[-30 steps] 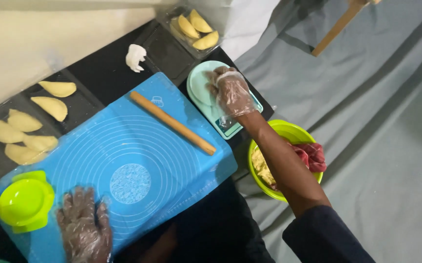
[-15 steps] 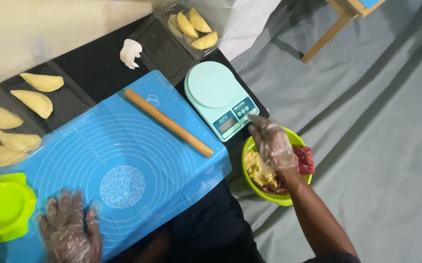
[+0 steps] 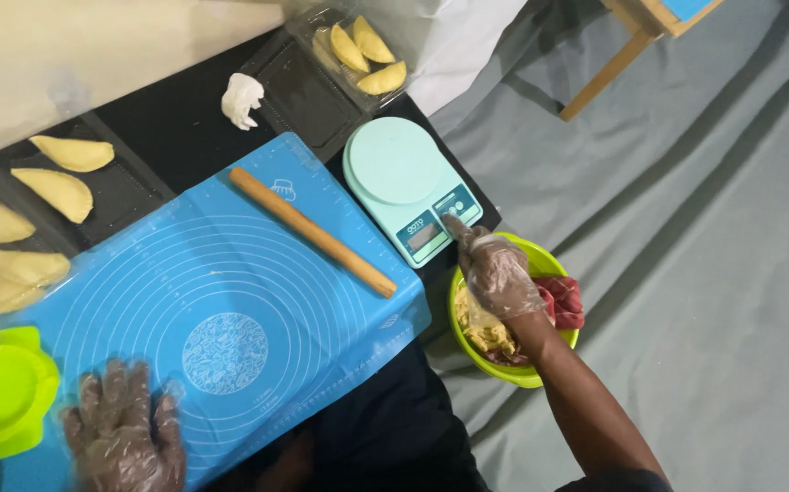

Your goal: Shaping and filling small pastries with a meat or vegetable mixture on a silicone mat.

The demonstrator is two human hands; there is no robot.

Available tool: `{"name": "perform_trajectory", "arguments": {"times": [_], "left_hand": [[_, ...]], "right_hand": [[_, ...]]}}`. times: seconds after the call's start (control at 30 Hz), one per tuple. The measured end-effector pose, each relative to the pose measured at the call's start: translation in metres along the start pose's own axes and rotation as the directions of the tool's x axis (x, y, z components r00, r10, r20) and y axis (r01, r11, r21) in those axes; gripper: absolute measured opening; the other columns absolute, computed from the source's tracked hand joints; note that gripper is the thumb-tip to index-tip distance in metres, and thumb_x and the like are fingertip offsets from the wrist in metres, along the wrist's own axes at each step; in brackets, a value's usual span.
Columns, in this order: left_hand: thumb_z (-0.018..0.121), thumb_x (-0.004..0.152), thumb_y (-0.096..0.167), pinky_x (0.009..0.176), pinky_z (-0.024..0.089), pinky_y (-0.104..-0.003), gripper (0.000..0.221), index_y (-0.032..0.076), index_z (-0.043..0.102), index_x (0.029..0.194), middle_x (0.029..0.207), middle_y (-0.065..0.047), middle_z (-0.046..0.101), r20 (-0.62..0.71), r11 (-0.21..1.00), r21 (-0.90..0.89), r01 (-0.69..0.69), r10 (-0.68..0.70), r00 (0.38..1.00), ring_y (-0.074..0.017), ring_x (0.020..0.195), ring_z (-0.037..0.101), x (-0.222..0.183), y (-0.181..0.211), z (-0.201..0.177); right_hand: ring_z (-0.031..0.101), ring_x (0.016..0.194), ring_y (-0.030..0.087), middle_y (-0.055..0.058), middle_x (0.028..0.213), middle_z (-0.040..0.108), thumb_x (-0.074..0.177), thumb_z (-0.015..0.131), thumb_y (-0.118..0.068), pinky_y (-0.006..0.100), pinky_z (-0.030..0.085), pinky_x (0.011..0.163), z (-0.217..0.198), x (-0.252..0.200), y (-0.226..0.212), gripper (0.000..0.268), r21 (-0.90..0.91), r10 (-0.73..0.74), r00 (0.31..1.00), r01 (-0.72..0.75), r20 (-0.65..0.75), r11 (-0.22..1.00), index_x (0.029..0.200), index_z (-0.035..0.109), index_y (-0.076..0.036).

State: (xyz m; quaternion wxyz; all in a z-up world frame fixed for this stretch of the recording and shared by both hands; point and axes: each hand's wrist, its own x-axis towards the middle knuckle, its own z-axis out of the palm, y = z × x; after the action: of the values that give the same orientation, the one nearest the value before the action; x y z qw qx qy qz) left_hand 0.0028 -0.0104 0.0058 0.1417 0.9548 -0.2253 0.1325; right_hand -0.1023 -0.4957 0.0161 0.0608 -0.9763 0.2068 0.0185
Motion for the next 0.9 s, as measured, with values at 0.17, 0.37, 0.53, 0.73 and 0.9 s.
{"name": "perform_trajectory", "arguments": {"times": [0.17,0.37,0.53,0.73,0.9], "left_hand": [[0.055,0.107,0.028,0.129,0.033,-0.070,0.053,-0.006,0.069,0.146,0.159,-0.032,0.062,-0.039,0.999,-0.048,-0.013,0.011,0.999,-0.0556,0.154,0.051,-0.006,-0.006,0.013],[0.053,0.109,0.031,0.126,0.039,-0.068,0.053,-0.003,0.071,0.144,0.159,-0.029,0.064,-0.058,1.000,0.025,-0.007,0.009,0.998,-0.0530,0.151,0.056,-0.002,-0.004,0.010],[0.054,0.110,0.028,0.128,0.040,-0.066,0.048,-0.006,0.073,0.139,0.154,-0.030,0.065,-0.094,0.999,-0.012,-0.031,0.030,0.995,-0.0522,0.150,0.056,0.001,0.006,-0.003],[0.051,0.111,0.031,0.128,0.039,-0.068,0.053,-0.005,0.072,0.143,0.155,-0.031,0.066,-0.053,0.998,0.037,-0.055,0.057,0.997,-0.0547,0.151,0.057,-0.003,-0.005,0.009],[0.043,0.112,0.034,0.131,0.021,-0.066,0.059,-0.006,0.061,0.152,0.166,-0.032,0.050,0.083,0.999,-0.043,0.032,-0.029,0.996,-0.0540,0.159,0.037,0.001,0.002,0.003]], "right_hand": [[0.042,0.142,0.026,0.010,0.166,0.027,0.109,0.026,-0.023,0.041,0.041,0.113,0.027,0.000,0.025,0.062,-0.456,-0.169,0.982,0.188,0.084,0.870,0.168,0.006,-0.016],[0.067,0.118,0.019,0.004,0.163,0.038,0.109,0.040,-0.013,0.031,0.064,0.084,-0.109,-0.001,-0.075,0.063,0.111,0.382,0.746,-0.516,0.546,0.849,0.164,0.023,-0.036],[0.073,0.099,0.026,0.014,0.119,0.070,0.105,0.047,-0.035,0.038,0.060,0.083,-0.046,-0.066,-0.029,0.045,0.595,0.551,0.827,-0.498,0.109,0.631,0.142,0.058,-0.012],[0.056,0.124,0.029,0.016,0.148,0.052,0.093,0.070,-0.035,0.035,0.044,0.108,0.165,-0.130,0.118,0.073,0.517,0.416,0.890,-0.272,-0.184,0.812,0.155,0.042,-0.009],[0.043,0.137,0.025,0.010,0.157,0.039,0.097,0.056,-0.037,0.035,0.033,0.117,0.142,-0.121,0.095,0.072,0.782,0.492,0.871,-0.294,-0.019,0.550,0.159,0.030,-0.014]]}}
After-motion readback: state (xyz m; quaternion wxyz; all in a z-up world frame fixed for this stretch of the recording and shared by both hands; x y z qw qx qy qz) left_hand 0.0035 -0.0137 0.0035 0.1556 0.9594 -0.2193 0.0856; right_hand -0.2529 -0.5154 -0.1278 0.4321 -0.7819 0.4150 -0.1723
